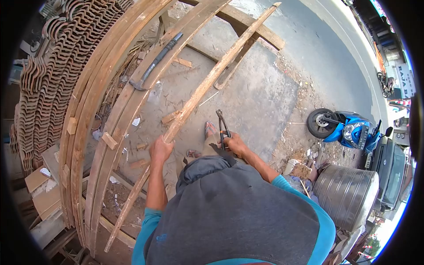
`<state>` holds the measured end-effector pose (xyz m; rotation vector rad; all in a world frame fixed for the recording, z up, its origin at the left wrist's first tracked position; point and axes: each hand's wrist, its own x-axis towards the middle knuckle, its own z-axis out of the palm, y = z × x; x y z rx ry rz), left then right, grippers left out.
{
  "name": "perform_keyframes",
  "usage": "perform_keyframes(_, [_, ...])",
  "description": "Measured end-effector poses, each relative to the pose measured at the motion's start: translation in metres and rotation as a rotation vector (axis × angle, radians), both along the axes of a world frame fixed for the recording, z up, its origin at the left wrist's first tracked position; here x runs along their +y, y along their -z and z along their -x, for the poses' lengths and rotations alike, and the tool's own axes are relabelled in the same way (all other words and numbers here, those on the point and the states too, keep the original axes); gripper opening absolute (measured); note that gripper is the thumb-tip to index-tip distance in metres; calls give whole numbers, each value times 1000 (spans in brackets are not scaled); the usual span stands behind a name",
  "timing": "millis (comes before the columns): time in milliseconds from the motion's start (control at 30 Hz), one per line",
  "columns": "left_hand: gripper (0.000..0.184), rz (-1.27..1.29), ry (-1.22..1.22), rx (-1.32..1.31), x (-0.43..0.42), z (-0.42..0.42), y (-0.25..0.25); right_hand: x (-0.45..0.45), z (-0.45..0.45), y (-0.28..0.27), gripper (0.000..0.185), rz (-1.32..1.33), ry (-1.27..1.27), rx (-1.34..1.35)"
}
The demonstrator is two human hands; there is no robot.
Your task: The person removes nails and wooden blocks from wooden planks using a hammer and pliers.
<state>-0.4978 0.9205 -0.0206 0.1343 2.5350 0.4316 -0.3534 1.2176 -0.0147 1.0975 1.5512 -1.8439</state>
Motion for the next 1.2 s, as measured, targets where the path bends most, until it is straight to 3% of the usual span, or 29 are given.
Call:
perform_keyframes(200, [55, -93, -11, 20, 4, 3, -11, 0, -20, 25, 47, -27, 26, 89])
perform_keyframes(267, [69, -211, -30, -108, 1, 13, -16, 4, -15, 18, 43, 39, 234, 80])
perform_keyframes(367, [84, -343, -53, 82, 6, 22, -11, 25, 5, 15, 38, 98, 402, 81])
perform_keyframes(467, [92, -369, -98, 55, 53, 46, -52, 57, 30, 29, 36, 71, 423, 91])
perform_keyframes(667, [92, -353, 100, 67, 183, 124, -31, 137, 84, 39, 32, 75, 435, 84])
perform_keyframes(800, [88, -272, 148, -5, 249, 154, -13, 202, 104, 47, 40, 132, 448, 96])
perform_keyframes(867, [82, -274, 165, -405, 256, 158, -9, 232, 131, 27, 45, 120, 446, 121])
perform_keyframes(900, [82, -257, 167, -401, 257, 157, -6, 243, 143, 21, 46, 70, 431, 167])
perform_keyframes(967, [81, -289, 167, -160, 252, 134, 0, 264, 159, 9, 48, 32, 426, 204])
perform_keyframes(1100, [84, -144, 50, -96, 237, 103, 5, 312, 182, -18, 52, -33, 259, 279])
perform_keyframes(1200, [90, -100, 164, 193, 239, 110, 14, 340, 203, -28, 52, -78, 108, 342])
